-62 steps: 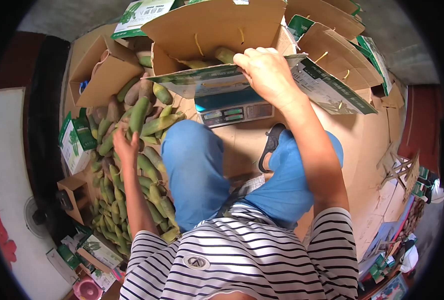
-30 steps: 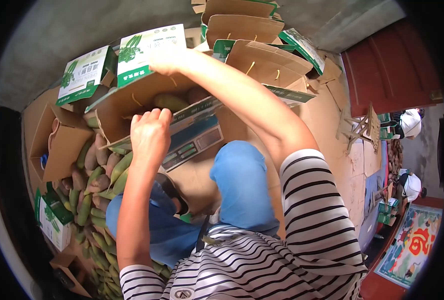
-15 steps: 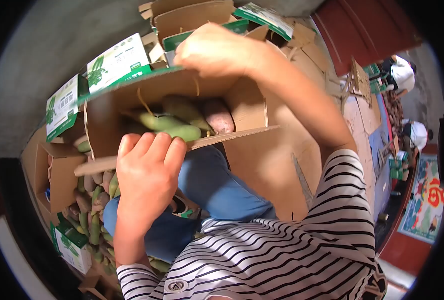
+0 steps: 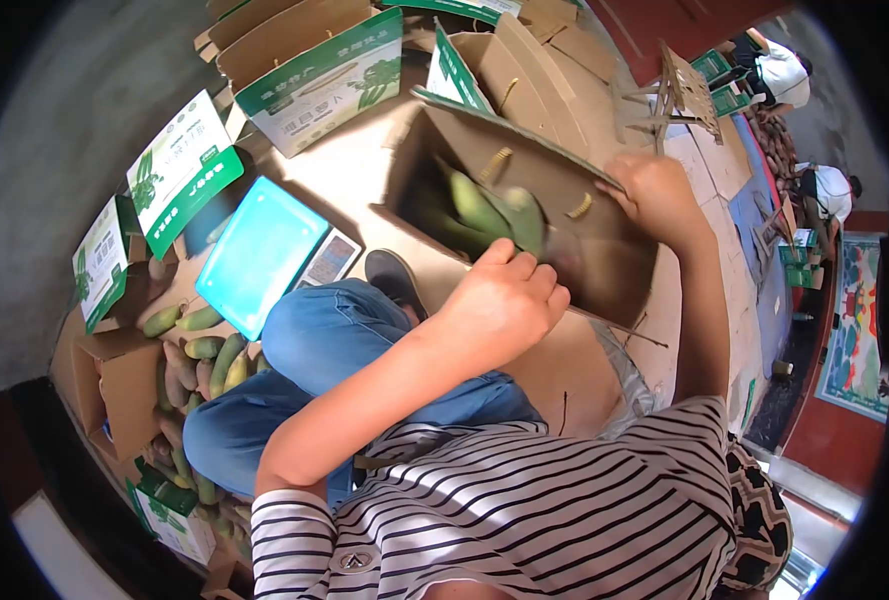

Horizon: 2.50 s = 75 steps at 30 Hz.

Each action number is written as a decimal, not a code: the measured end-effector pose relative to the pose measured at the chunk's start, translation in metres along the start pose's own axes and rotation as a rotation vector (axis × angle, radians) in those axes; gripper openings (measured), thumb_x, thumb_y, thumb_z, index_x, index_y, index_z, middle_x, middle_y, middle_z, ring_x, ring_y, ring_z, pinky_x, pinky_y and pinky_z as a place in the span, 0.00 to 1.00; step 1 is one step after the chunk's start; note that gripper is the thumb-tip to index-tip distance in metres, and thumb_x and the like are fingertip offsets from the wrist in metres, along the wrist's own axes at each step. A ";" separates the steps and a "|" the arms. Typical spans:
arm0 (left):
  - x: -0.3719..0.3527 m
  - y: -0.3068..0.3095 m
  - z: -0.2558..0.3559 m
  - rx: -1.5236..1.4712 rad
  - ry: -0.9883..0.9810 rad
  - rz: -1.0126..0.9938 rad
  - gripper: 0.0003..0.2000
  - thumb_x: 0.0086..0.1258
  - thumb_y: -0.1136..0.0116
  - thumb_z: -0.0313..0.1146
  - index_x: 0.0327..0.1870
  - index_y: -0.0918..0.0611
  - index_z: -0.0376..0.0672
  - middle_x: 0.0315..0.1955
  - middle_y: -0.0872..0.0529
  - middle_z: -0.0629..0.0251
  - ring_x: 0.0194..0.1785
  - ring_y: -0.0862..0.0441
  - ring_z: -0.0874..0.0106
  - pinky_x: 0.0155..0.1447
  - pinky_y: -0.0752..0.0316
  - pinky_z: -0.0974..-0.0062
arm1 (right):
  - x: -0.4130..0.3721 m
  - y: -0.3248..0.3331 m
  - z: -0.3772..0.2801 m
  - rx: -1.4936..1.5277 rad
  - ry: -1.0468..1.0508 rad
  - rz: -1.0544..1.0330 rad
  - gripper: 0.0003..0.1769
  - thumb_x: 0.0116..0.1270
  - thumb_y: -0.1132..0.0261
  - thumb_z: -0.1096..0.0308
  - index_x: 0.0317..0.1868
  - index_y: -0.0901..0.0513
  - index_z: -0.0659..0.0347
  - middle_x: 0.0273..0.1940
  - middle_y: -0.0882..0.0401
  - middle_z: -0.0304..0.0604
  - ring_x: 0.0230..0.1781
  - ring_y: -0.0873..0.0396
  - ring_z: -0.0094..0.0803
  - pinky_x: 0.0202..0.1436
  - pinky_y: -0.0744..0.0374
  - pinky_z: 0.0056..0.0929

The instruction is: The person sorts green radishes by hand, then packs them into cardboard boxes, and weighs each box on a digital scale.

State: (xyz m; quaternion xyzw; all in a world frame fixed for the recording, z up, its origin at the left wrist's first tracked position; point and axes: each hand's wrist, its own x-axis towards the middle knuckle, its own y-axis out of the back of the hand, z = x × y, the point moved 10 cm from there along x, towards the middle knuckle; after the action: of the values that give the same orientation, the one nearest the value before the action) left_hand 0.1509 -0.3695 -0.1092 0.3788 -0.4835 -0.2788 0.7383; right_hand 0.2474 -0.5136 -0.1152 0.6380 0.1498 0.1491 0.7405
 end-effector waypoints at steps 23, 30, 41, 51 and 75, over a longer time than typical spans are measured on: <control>0.112 -0.195 0.013 0.059 -0.047 -0.048 0.08 0.62 0.44 0.33 0.38 0.14 0.48 0.54 0.20 0.59 0.60 0.25 0.60 0.72 0.41 0.47 | -0.377 -0.226 0.172 0.452 -1.096 0.025 0.26 0.67 0.36 0.47 0.37 0.14 0.67 0.21 0.21 0.55 0.23 0.18 0.41 0.29 0.25 0.41; -0.016 -0.055 -0.112 -0.021 0.422 -0.227 0.21 0.63 0.38 0.31 0.58 0.23 0.42 0.61 0.25 0.50 0.63 0.26 0.54 0.67 0.32 0.56 | -0.338 -0.237 0.216 0.248 -1.090 -0.608 0.23 0.66 0.38 0.50 0.27 0.15 0.63 0.17 0.19 0.49 0.19 0.17 0.39 0.32 0.20 0.41; -0.079 -0.014 -0.138 0.141 0.641 -0.273 0.20 0.60 0.34 0.33 0.52 0.22 0.38 0.50 0.18 0.51 0.50 0.18 0.56 0.55 0.25 0.63 | 0.115 -0.139 0.225 0.034 -0.367 0.342 0.32 0.64 0.34 0.53 0.65 0.27 0.61 0.67 0.31 0.56 0.67 0.33 0.53 0.69 0.33 0.41; -0.087 -0.008 -0.146 0.156 0.636 -0.228 0.19 0.61 0.38 0.34 0.51 0.21 0.35 0.46 0.17 0.53 0.47 0.19 0.62 0.55 0.25 0.67 | 0.206 -0.204 0.297 0.113 -0.673 0.026 0.56 0.51 0.29 0.36 0.71 0.37 0.66 0.68 0.32 0.57 0.69 0.34 0.51 0.68 0.32 0.42; -0.079 0.004 -0.144 0.065 0.596 -0.108 0.18 0.56 0.39 0.29 0.49 0.20 0.33 0.43 0.17 0.51 0.44 0.17 0.61 0.50 0.23 0.67 | 0.218 -0.208 0.301 0.104 -0.706 -0.034 0.59 0.47 0.32 0.27 0.70 0.34 0.64 0.65 0.28 0.53 0.62 0.26 0.44 0.63 0.29 0.40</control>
State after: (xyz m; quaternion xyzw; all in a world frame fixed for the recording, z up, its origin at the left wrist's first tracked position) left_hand 0.2542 -0.2642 -0.1812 0.4925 -0.2335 -0.1785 0.8192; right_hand 0.5758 -0.7241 -0.2850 0.6843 -0.0975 -0.1008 0.7156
